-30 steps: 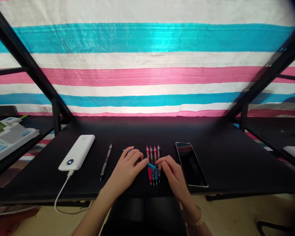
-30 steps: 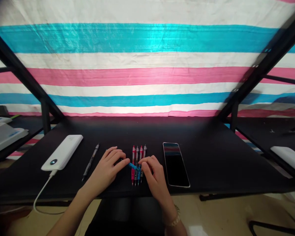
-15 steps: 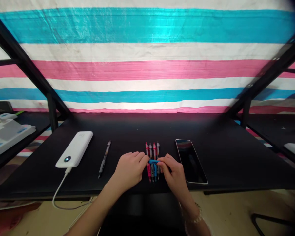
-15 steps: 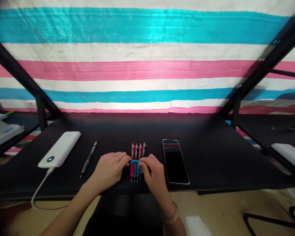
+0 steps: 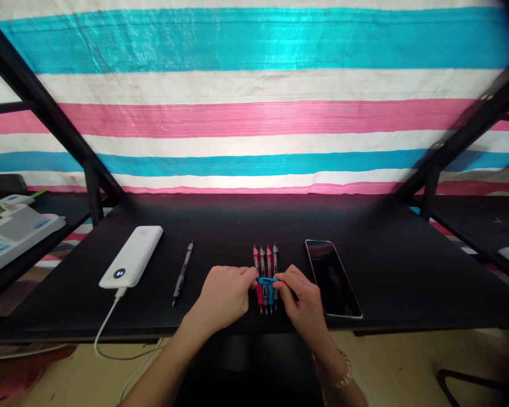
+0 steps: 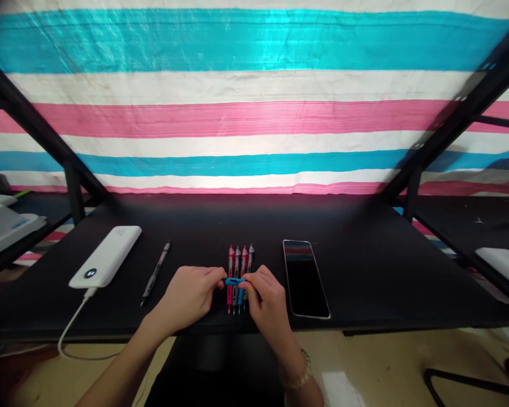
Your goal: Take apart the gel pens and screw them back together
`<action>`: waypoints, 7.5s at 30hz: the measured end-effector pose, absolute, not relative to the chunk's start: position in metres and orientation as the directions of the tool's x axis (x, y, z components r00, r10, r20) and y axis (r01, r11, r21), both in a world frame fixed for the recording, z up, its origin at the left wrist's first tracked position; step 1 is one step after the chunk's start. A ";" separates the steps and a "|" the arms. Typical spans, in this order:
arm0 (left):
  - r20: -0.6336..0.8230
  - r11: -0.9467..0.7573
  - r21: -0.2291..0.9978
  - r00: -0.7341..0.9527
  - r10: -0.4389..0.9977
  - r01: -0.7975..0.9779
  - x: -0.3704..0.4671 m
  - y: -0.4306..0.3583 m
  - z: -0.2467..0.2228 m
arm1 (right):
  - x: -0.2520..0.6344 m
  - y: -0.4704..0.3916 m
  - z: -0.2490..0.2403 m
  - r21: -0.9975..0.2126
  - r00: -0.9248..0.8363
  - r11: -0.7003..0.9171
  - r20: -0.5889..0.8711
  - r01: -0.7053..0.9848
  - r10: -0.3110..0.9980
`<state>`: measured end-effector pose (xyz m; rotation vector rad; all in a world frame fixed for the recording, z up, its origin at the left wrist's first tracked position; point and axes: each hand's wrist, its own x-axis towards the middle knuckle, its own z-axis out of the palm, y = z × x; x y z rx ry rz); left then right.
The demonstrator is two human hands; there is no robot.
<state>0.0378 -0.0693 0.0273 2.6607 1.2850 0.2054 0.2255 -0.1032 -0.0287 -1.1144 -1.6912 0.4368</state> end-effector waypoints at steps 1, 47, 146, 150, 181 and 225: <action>0.035 -0.601 0.231 0.611 0.791 0.765 0.038 -0.069 0.027 | 0.225 -0.103 -0.029 -0.720 -0.050 0.512 0.557 0.468 0.829; 0.030 -0.050 0.974 -0.094 0.995 -0.219 0.014 -0.092 -0.027 | 0.228 -0.103 -0.023 -0.957 -0.020 0.189 0.189 0.221 0.982; 0.010 -0.016 0.998 -0.102 0.995 -0.056 0.017 -0.099 -0.020 | 0.231 -0.113 -0.032 -0.982 0.027 0.142 0.146 0.127 0.989; 0.003 -0.009 0.998 -0.108 0.994 -0.063 0.016 -0.098 -0.021 | 0.232 -0.111 -0.031 -0.972 -0.015 0.153 0.153 0.181 0.988; 0.003 -0.014 0.996 -0.124 0.992 -0.088 0.015 -0.098 -0.023 | 0.230 -0.110 -0.031 -0.955 -0.004 0.171 0.175 0.242 0.985; -0.103 -0.074 0.797 -0.256 0.961 -0.599 0.035 -0.070 0.000 | 0.230 -0.109 -0.032 -0.958 -0.041 0.158 0.152 0.241 0.987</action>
